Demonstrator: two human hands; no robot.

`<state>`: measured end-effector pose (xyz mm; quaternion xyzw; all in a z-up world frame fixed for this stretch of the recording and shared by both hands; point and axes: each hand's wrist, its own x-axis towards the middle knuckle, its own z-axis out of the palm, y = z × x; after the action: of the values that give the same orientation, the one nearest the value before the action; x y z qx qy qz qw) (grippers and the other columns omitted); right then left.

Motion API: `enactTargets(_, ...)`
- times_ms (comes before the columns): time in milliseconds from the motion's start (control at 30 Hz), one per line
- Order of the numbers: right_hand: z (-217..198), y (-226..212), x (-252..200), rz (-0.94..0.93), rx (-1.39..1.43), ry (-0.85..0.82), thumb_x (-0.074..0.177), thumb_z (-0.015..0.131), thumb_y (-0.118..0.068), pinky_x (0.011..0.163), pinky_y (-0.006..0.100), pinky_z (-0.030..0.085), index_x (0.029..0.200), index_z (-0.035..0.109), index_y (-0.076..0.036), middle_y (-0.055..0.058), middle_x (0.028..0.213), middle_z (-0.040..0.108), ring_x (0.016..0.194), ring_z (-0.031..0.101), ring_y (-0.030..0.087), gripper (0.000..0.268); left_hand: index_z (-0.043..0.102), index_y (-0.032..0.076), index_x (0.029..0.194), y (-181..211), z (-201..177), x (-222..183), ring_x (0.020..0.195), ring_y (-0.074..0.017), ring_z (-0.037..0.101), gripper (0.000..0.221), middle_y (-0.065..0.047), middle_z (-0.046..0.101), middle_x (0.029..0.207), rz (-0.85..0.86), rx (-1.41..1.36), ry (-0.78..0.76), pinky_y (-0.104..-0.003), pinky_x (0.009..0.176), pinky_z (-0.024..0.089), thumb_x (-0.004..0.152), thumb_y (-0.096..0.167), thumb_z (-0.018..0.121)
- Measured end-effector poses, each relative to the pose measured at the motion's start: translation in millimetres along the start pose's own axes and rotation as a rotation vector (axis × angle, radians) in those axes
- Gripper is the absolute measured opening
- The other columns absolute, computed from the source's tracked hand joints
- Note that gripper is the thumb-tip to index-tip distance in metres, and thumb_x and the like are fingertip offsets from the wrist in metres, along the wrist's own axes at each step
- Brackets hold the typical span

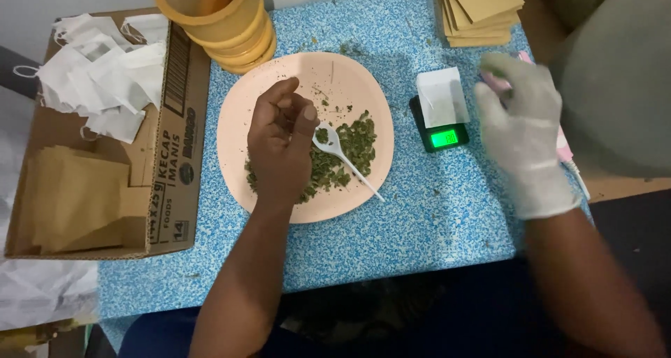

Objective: Filling small filter bags with loose tea leaves, weighing them on a digital scale, and sealing them with a heat sealer.

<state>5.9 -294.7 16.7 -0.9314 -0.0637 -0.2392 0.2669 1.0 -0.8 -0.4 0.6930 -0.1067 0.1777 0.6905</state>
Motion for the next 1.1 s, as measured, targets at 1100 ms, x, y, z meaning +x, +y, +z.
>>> enactTargets(1100,-21,-69,84,0.486,-0.027,-0.686,0.101,0.052,-0.007,0.081,0.037,0.045,0.142,0.06,-0.02,0.008,0.118,0.064,0.096,0.058,0.024,0.044,0.054,0.006,0.136,7,-2,3,0.089,-0.0129,0.059,0.039,-0.001,0.063,0.098,-0.024,0.088,0.005,-0.03,0.075,0.052,0.101,0.022,0.061)
